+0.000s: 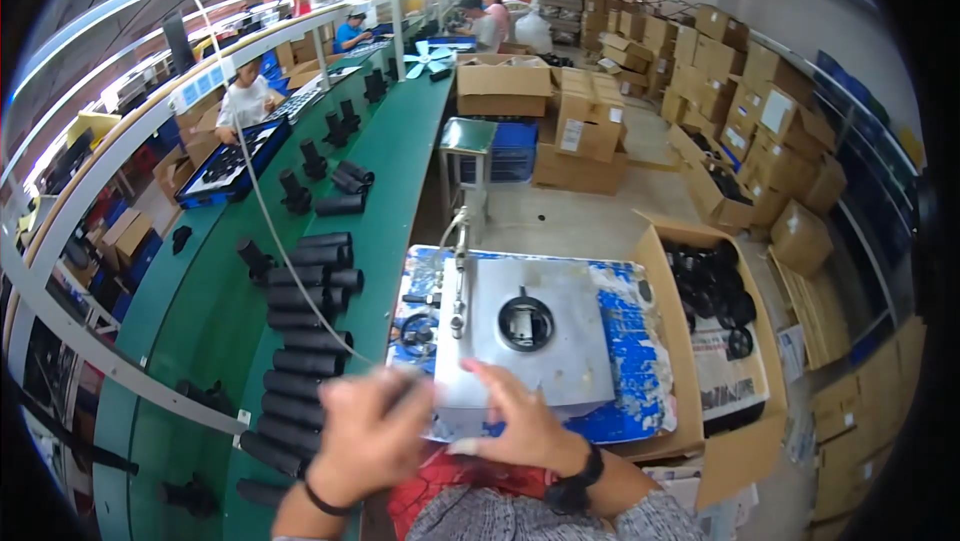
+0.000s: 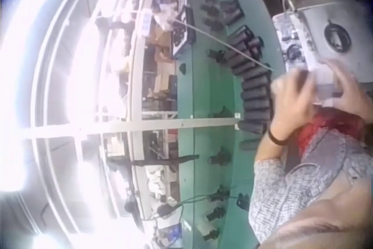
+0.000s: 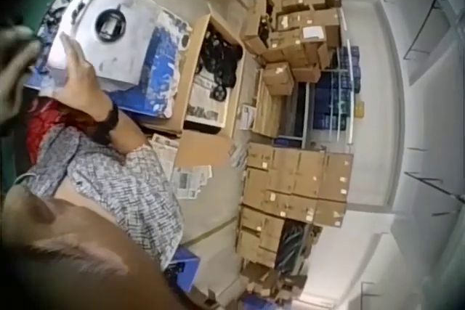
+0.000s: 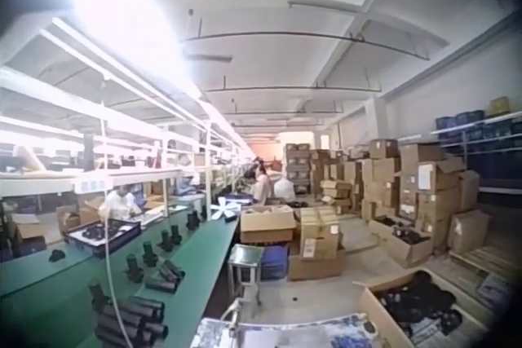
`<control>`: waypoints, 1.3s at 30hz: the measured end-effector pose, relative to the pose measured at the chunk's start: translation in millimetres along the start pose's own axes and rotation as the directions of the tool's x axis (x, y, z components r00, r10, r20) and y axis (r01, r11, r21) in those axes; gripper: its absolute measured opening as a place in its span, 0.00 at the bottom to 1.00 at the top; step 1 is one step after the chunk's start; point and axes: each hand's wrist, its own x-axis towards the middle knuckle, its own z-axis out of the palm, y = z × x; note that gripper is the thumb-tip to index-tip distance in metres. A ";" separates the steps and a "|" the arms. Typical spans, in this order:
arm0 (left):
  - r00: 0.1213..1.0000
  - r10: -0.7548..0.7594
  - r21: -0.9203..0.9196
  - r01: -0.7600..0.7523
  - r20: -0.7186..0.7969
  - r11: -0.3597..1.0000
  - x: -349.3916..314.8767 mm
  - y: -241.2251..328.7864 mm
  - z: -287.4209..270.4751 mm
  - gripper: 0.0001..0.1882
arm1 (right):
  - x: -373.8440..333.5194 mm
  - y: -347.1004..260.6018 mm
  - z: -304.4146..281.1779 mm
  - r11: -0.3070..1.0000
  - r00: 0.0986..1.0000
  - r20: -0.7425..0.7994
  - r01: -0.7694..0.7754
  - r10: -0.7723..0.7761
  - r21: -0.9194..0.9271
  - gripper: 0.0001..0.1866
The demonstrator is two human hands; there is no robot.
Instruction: The person picks up a base from a box, places it on a machine, and fits a black cylinder onto it. After pressing the cylinder down, they remove the assembled part and place it on the green workbench, repeating the process.
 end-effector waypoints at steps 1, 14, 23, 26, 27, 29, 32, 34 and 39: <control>0.994 0.107 -0.139 -0.102 0.029 0.985 4.5 22.7 19.4 0.23 | -2.2 3.2 -1.1 0.984 0.980 -0.100 0.164 -0.170 -0.065 0.34; 0.880 -0.471 -0.601 0.414 0.070 0.684 -15.2 -10.3 193.9 0.13 | 68.7 152.8 -73.1 0.961 0.901 -0.433 0.146 -0.032 0.233 0.26; 0.876 -0.476 -0.616 0.417 0.076 0.669 -14.4 -10.9 187.3 0.11 | 77.2 105.1 -57.3 0.879 0.928 -0.362 -0.246 0.091 -0.409 0.38; 0.874 -0.478 -0.620 0.421 0.084 0.662 -13.0 -8.7 186.1 0.10 | 79.1 107.6 -55.5 0.880 0.926 -0.370 -0.230 0.067 -0.416 0.38; 0.873 -0.480 -0.621 0.423 0.084 0.660 -12.6 -8.5 186.0 0.10 | 79.8 108.2 -55.0 0.878 0.925 -0.373 -0.240 0.076 -0.414 0.38; 0.872 -0.481 -0.622 0.425 0.087 0.658 -12.7 -9.9 187.1 0.10 | 79.9 112.9 -55.2 0.875 0.923 -0.375 -0.251 0.088 -0.413 0.37; 0.874 -0.478 -0.623 0.424 0.090 0.657 -12.3 -9.8 185.7 0.10 | 78.0 130.6 -59.7 0.895 0.935 -0.351 -0.194 0.045 -0.401 0.38; 0.876 -0.474 -0.622 0.419 0.086 0.661 -12.1 -8.7 183.2 0.10 | 78.9 132.8 -62.9 0.909 0.950 -0.311 -0.164 0.040 -0.384 0.38; 0.885 -0.458 -0.624 0.406 0.085 0.667 -12.5 -9.1 183.8 0.10 | 84.2 145.8 -83.5 0.964 0.985 -0.171 -0.016 -0.031 -0.266 0.39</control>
